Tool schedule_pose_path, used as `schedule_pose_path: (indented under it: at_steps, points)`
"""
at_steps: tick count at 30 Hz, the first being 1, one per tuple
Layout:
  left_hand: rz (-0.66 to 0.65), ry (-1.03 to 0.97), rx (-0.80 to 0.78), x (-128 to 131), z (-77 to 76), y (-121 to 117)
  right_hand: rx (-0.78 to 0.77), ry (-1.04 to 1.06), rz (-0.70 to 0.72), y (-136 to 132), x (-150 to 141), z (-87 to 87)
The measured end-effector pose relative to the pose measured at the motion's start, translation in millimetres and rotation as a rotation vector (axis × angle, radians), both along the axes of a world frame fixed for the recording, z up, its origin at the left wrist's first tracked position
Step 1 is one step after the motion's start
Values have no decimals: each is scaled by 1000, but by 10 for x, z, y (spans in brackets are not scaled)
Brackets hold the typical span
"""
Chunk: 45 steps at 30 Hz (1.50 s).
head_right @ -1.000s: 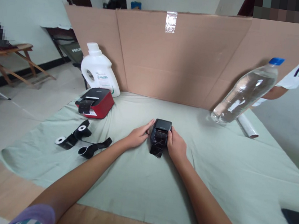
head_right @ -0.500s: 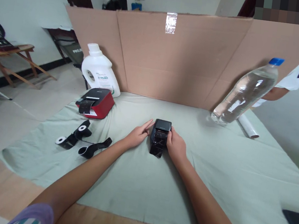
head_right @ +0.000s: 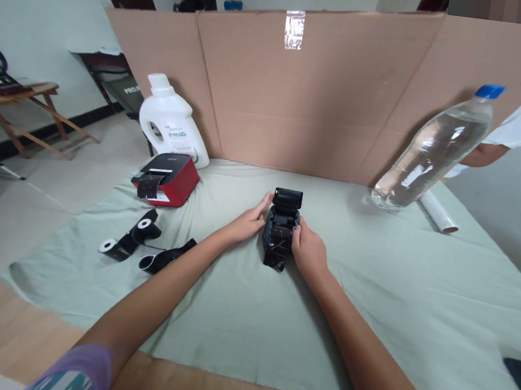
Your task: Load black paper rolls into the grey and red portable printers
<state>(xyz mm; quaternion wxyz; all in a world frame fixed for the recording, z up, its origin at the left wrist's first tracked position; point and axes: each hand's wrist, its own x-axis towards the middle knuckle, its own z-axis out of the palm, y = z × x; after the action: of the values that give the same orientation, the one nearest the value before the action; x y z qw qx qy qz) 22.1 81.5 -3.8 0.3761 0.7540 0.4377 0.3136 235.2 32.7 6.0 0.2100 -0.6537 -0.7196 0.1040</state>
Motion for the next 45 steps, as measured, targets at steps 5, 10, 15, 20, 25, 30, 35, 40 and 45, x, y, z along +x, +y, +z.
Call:
schedule_pose_path:
  at_steps: [5, 10, 15, 20, 25, 30, 35, 40, 45]
  points:
    - [64, 264, 53, 14, 54, 30, -9, 27, 16, -6, 14, -4]
    - [58, 406, 172, -20, -15, -146, 13, 58, 6, -7, 30, -13]
    - [85, 547, 249, -32, -50, -319, 25, 86, 2, -36, 44, -47]
    - [104, 623, 270, 19, -5, -491, 60, 209, 32, -87, 78, -127]
    - [131, 654, 276, 69, 7, -686, 184, 258, 101, 7, 116, 25]
    - [130, 665, 318, 85, -2, -734, 39, 17, 187, 467, 63, 406]
    - [119, 648, 345, 58, -7, -715, -339, -105, 390, 987, 54, 775]
    - [120, 642, 341, 41, 1, -719, -557, -125, 489, 1163, 55, 950]
    - [122, 633, 353, 37, 11, -718, -435, -305, 563, 1076, -117, 747]
